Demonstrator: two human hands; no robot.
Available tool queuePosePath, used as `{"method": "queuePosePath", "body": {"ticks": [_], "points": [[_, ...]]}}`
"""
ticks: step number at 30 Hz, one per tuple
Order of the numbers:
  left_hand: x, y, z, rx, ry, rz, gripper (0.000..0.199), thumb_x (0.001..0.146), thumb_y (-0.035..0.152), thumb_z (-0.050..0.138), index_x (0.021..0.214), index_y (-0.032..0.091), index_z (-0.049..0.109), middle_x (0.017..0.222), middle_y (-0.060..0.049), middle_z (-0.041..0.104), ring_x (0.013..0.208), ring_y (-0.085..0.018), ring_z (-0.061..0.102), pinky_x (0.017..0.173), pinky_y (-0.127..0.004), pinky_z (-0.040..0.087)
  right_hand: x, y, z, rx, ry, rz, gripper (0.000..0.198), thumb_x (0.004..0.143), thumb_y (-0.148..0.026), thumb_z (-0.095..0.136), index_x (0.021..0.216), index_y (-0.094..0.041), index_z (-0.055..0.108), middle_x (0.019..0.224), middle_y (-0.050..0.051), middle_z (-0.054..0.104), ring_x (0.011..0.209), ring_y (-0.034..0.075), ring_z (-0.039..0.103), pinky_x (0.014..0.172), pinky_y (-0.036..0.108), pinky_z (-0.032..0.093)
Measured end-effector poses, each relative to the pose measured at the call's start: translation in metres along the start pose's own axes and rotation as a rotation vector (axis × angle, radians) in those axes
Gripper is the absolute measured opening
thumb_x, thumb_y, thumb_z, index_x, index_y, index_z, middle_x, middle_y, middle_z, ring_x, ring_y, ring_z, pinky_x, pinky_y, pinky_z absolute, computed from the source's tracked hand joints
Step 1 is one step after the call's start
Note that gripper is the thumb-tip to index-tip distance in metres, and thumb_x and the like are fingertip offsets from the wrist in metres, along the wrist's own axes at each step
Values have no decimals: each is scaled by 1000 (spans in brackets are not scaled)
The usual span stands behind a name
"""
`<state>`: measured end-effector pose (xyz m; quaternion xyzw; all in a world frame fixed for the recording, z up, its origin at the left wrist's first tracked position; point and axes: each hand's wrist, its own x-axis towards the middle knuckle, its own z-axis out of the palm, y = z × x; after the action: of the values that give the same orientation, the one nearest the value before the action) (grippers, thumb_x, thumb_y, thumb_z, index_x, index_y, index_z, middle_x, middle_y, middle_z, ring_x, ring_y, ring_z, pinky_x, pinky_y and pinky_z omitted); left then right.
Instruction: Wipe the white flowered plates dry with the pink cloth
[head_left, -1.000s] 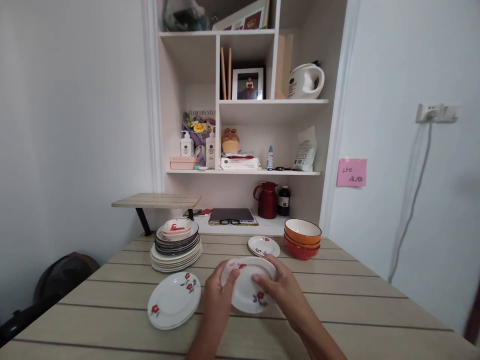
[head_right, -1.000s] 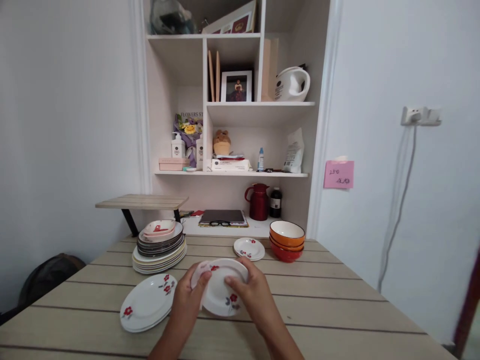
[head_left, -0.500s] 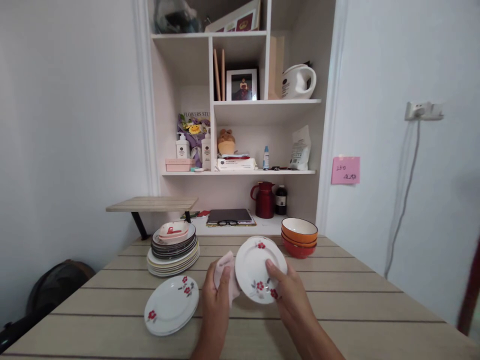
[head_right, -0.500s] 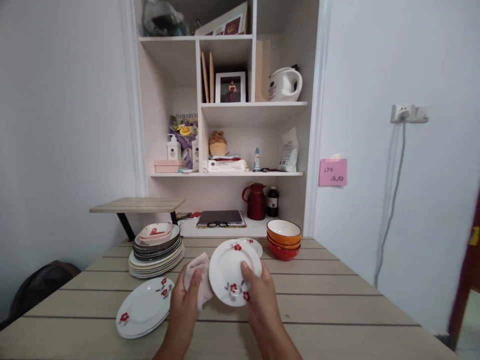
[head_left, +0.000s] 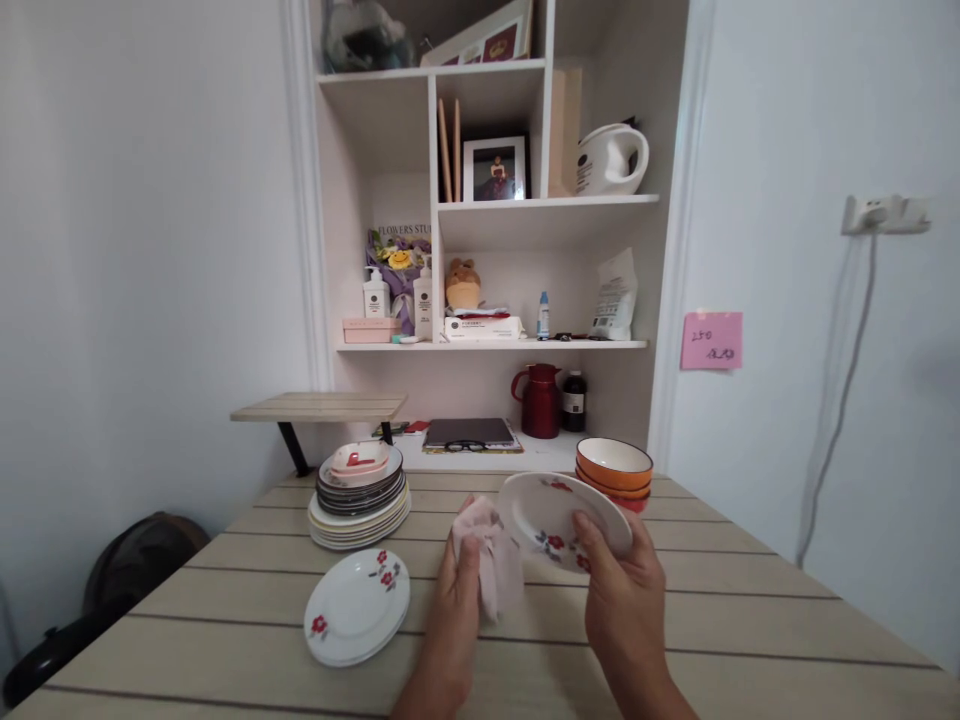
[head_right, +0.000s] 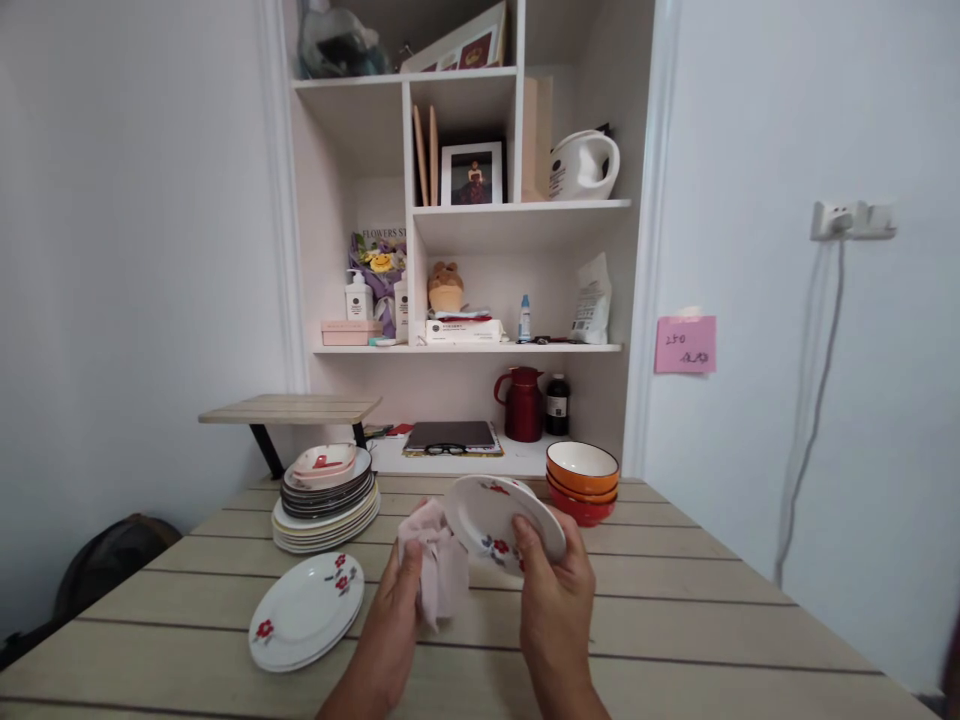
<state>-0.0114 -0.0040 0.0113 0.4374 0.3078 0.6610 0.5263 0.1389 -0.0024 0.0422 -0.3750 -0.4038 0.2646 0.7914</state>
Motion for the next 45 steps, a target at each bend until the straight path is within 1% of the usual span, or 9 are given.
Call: {"method": "queuePosePath", "body": {"ticks": [9,16,21,25,28,31,34,38,45], "points": [[-9,12,9,95,-17,-49,58,78,52,66,128,23,60,129,-8,63,126,-27,52,108,-37,38,6,-3,-2,-23,-142,15,30,73,-42,71,95,-22,66,81,1,68,72,20,58,62,27,47],[-1,4,3,-38,-34,-19,63,80,49,65,137,26,51,134,-9,59,124,-25,54,106,-37,39,7,3,0,-7,-356,155,30,73,-43,71,93,-21,68,76,1,67,67,19,57,58,27,46],[-1,-4,3,51,-105,-90,57,77,45,70,126,18,59,115,-14,70,101,-27,67,87,-35,52,5,6,1,45,-388,299,33,70,-42,74,95,-21,67,76,1,68,60,16,55,50,23,40],[1,-11,1,139,0,-68,52,69,47,76,108,13,69,99,-14,75,85,-27,70,74,-32,54,1,11,3,53,-445,387,39,73,-44,71,104,-21,65,78,1,68,60,15,55,50,22,37],[4,-10,-1,198,72,-6,48,72,45,73,109,14,68,98,-12,75,89,-27,69,77,-32,53,2,14,3,-83,-444,285,36,75,-42,68,105,-21,64,85,3,69,67,18,58,54,25,42],[6,-5,-5,388,24,120,35,78,38,67,106,16,69,98,-10,74,90,-26,68,81,-33,52,6,14,1,-289,-418,-64,31,75,-29,67,105,-23,64,102,6,68,85,24,62,73,32,48],[8,-5,-10,638,-53,301,22,80,30,63,98,20,70,98,-9,73,91,-25,66,86,-35,49,8,13,-1,-419,-539,-333,28,78,-17,58,104,-25,66,107,6,68,95,24,61,85,35,45],[10,-11,-12,747,-105,383,18,78,23,62,93,20,71,93,-8,72,88,-24,65,82,-34,49,9,11,-1,-574,-745,-308,14,77,-15,60,82,-24,68,84,2,70,82,22,62,75,30,44],[8,-5,-6,503,-39,157,30,74,35,69,96,15,70,87,-7,74,80,-22,65,73,-27,50,5,16,1,-399,-656,-74,16,81,-33,62,73,-19,65,67,0,63,64,18,55,59,25,39]]}}
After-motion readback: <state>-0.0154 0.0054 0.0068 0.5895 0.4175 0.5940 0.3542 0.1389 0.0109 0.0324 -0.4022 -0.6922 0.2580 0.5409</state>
